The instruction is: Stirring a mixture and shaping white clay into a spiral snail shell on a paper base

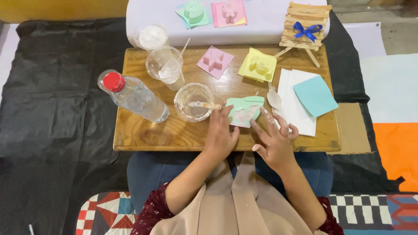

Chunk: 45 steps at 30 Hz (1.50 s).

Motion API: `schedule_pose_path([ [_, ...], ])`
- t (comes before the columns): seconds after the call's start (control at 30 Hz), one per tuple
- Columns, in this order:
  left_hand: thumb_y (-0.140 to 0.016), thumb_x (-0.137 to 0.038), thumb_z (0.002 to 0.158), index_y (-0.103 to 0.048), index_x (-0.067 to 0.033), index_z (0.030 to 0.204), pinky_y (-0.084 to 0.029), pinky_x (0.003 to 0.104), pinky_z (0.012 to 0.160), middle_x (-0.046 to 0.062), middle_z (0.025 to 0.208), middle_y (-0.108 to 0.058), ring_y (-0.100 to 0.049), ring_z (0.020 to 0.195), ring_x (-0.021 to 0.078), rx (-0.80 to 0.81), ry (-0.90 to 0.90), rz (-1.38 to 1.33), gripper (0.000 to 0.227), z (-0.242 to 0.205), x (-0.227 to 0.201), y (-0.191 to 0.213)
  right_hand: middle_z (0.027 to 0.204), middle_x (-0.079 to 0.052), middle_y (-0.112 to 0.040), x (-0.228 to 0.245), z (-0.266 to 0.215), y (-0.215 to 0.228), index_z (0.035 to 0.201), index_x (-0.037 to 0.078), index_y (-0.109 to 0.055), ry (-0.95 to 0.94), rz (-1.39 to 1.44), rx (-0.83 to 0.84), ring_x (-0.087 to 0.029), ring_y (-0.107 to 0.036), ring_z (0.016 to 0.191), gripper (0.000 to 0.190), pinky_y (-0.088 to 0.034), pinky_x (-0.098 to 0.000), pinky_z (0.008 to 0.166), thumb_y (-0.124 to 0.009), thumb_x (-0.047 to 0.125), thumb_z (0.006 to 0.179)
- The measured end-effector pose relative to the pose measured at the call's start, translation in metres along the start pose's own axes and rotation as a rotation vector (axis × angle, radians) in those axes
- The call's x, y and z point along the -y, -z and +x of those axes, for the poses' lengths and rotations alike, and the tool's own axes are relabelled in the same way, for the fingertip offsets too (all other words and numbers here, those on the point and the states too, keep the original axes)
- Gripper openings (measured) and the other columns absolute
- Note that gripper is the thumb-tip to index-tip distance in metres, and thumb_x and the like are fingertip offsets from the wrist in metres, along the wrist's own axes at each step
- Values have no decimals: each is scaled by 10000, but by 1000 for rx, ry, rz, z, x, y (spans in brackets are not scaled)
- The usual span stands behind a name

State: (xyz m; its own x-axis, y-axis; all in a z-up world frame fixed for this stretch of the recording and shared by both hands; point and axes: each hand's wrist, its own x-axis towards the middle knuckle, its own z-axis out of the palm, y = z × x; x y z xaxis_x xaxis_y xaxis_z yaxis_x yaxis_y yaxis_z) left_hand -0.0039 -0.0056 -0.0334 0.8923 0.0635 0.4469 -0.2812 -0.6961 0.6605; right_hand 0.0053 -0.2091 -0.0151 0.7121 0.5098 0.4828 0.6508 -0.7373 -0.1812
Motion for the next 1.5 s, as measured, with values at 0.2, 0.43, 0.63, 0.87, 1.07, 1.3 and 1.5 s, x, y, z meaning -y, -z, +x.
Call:
schedule_pose_path([
  [0.2, -825, -228, 716, -427, -101, 1445, -386, 542, 1104, 267, 1420, -461, -590, 1171, 392, -21, -107, 123, 840, 9, -14, 7, 1632, -75, -351, 9, -3, 4, 1440, 278, -559, -25, 63, 14, -335, -285, 1398, 879, -88, -577, 1032, -124, 831, 914],
  [0.43, -773, -235, 797, -373, -119, 1473, -471, 561, 971, 255, 1439, -430, -594, 1139, 457, 9, 27, 60, 793, 20, -19, 2, 1609, -141, -316, 4, 18, 6, 1468, 241, -562, -75, 121, 17, -420, -256, 1406, 881, -129, -614, 1036, -120, 800, 949],
  [0.63, -804, -192, 785, -394, -123, 1456, -463, 532, 1023, 233, 1456, -417, -549, 1252, 451, 10, 108, -32, 789, 25, -26, 12, 1610, -107, -361, 6, 10, 4, 1381, 310, -616, -48, 29, 15, -376, -283, 1403, 817, -60, -625, 1019, -144, 806, 933],
  [0.87, -859, -148, 731, -429, -140, 1423, -456, 533, 1046, 198, 1408, -427, -531, 1270, 425, -59, 95, -118, 815, 24, -25, 11, 1582, -128, -371, -10, 19, -1, 1358, 273, -624, -132, 66, 7, -396, -276, 1412, 827, -109, -632, 1025, -160, 811, 934],
  [1.07, -827, -24, 751, -424, -134, 1437, -512, 538, 1019, 207, 1438, -395, -517, 1286, 422, -47, 7, -152, 803, 11, -15, -6, 1537, -138, -409, -9, 14, 3, 1345, 260, -633, -153, 83, -27, -398, -306, 1390, 832, -135, -626, 1039, -167, 814, 934],
  [1.3, -848, -109, 732, -414, -132, 1432, -462, 576, 1029, 189, 1360, -412, -538, 1243, 411, -51, 71, -105, 824, 30, -36, 16, 1525, -136, -412, -23, 6, 15, 1474, 190, -548, -210, 192, -101, -363, -332, 1369, 943, -172, -545, 1076, -122, 818, 913],
  [1.5, -770, 7, 734, -372, -104, 1434, -521, 609, 953, 251, 1368, -340, -603, 1131, 520, -13, 180, -44, 813, 49, -50, 13, 1535, -138, -410, -26, 1, 24, 1464, 175, -560, -240, 174, -148, -332, -326, 1355, 953, -132, -500, 1075, -92, 816, 937],
])
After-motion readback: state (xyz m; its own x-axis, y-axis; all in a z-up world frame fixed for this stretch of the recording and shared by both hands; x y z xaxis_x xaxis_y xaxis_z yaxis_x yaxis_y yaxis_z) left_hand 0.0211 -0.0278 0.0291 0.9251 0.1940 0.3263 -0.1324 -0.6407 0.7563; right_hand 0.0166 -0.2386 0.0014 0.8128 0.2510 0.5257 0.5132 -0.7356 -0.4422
